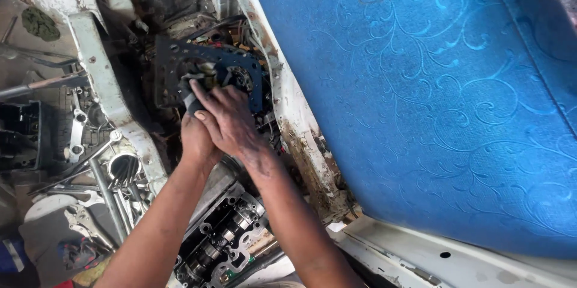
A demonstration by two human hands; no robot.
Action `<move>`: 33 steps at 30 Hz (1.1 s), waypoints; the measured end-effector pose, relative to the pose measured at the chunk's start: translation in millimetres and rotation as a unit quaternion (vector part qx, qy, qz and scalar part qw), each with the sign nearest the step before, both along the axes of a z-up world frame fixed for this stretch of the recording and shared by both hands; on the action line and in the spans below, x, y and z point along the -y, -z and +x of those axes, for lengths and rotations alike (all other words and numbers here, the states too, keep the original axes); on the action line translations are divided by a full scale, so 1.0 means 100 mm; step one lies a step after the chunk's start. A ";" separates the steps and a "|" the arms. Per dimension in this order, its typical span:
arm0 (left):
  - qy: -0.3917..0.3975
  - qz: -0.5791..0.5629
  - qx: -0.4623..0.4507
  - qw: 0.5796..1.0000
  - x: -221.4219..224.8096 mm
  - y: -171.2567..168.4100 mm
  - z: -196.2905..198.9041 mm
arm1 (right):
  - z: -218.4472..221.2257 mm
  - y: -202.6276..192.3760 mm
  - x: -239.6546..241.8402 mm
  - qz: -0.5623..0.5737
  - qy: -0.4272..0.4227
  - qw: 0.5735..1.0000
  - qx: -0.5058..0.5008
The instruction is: The recorder is inspecting and cleaning an engine cylinder head gasket during vehicle maintenance.
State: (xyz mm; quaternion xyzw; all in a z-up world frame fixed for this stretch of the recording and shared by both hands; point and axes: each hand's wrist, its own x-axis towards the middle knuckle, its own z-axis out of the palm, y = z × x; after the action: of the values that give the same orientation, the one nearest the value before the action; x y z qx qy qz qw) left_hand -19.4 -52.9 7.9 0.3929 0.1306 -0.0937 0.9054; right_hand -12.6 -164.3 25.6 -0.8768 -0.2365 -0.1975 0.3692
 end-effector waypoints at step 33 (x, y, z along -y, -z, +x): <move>0.016 -0.046 -0.009 0.999 -0.36 -0.64 -0.70 | -0.88 -0.27 0.00 -0.181 -0.012 0.982 -0.047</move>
State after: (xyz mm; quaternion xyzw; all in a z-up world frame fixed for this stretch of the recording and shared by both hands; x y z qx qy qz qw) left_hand -89.5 -17.1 71.7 0.3522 0.1285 -0.1179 0.9195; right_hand -101.1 -164.4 52.3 -0.9346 -0.2610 -0.1060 0.2172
